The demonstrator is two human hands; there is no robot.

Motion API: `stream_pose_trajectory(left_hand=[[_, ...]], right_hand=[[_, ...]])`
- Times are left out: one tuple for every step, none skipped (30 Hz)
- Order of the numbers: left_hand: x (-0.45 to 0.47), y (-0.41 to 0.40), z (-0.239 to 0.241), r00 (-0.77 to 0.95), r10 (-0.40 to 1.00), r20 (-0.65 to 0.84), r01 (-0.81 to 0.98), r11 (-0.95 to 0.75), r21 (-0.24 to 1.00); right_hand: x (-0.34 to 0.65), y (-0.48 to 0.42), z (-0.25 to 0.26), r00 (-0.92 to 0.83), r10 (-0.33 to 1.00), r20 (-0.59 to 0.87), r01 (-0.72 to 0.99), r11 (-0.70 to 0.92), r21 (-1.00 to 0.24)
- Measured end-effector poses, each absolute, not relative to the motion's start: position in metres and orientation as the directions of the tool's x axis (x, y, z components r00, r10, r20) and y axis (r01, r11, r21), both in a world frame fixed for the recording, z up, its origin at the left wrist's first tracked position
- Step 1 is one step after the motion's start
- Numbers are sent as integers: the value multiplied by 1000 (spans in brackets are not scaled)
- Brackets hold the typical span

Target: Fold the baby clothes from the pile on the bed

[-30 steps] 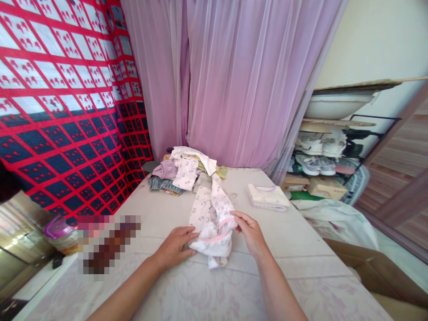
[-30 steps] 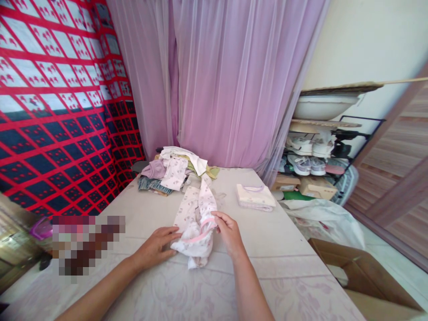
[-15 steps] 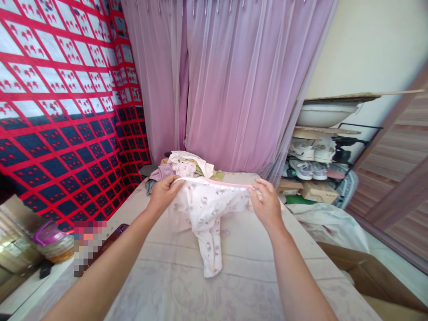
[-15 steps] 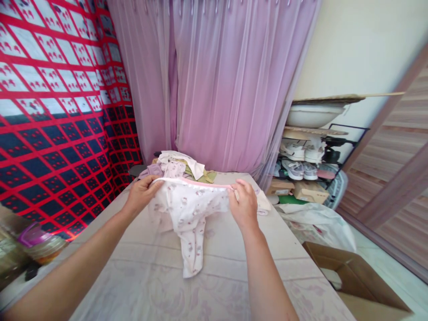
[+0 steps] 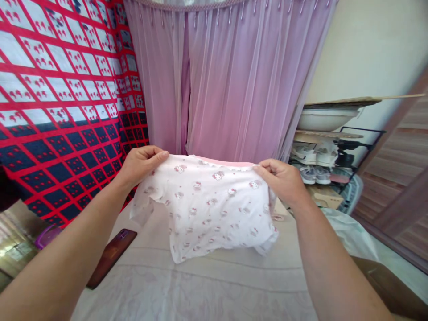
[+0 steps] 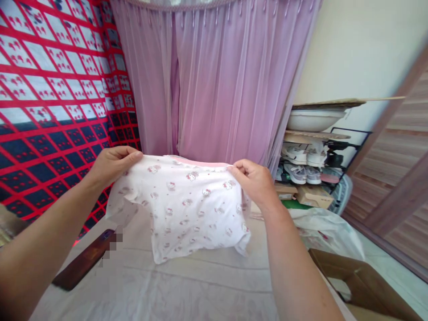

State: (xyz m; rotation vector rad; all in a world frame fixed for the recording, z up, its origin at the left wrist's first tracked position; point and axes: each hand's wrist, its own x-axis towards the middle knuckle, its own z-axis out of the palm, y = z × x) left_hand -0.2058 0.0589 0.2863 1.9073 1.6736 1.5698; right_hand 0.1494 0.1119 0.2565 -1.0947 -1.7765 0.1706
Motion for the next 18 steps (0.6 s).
stream_pose_trajectory(left_hand=[[-209,66,285,-114,826,552,659,-352,664],[-213,75,284,-42,861,506,696,-339,634],[-216,84,282,26,891,453,738,-322,593],[-218,94,281,65,907,416,786,-303,539],[-219,102,281,70,909,410,831,-281,481],[-218,108,283,48,894,445,866,-260,427],[-215,111,287,12,859,511,890,-243,387],[-211,110,294,-29,806,592,900,-236,366],[-205,106,302,-69,736,674,900,-246,361],[-197,98,312,-98,673,733,889,-272,368],[-188,88,321,-125,624,771,869,-307,389],[-177,76,329,-141,593,793,847,-342,407],[-166,64,335,-137,590,796,825,-377,421],[-153,52,337,-115,612,783,803,-407,436],[-140,42,334,-77,655,752,777,-433,456],[-126,33,326,-19,711,703,745,-459,484],[-112,26,313,60,766,640,704,-488,517],[-99,20,294,154,803,575,654,-519,550]], right_hand=[[149,118,257,-112,737,666,635,569,-523],[147,126,256,-137,741,657,678,554,-483],[145,135,254,-161,748,644,723,534,-439],[143,145,250,-172,752,636,764,509,-396],[141,154,246,-180,755,630,793,490,-361],[138,163,244,-174,754,633,810,475,-344],[136,170,242,-158,749,644,813,469,-346],[135,176,243,-130,736,664,804,470,-365],[133,181,246,-91,716,692,783,481,-395],[132,185,250,-48,688,724,749,504,-429],[130,189,255,1,654,756,707,535,-464],[129,192,259,47,620,784,658,571,-491],[127,195,263,86,591,802,612,604,-510],[126,198,264,117,573,811,573,628,-526],[125,200,262,140,567,812,549,638,-540],[124,203,257,151,573,806,542,633,-552],[125,205,248,153,591,792,553,613,-565],[126,206,235,148,621,770,578,577,-577]])
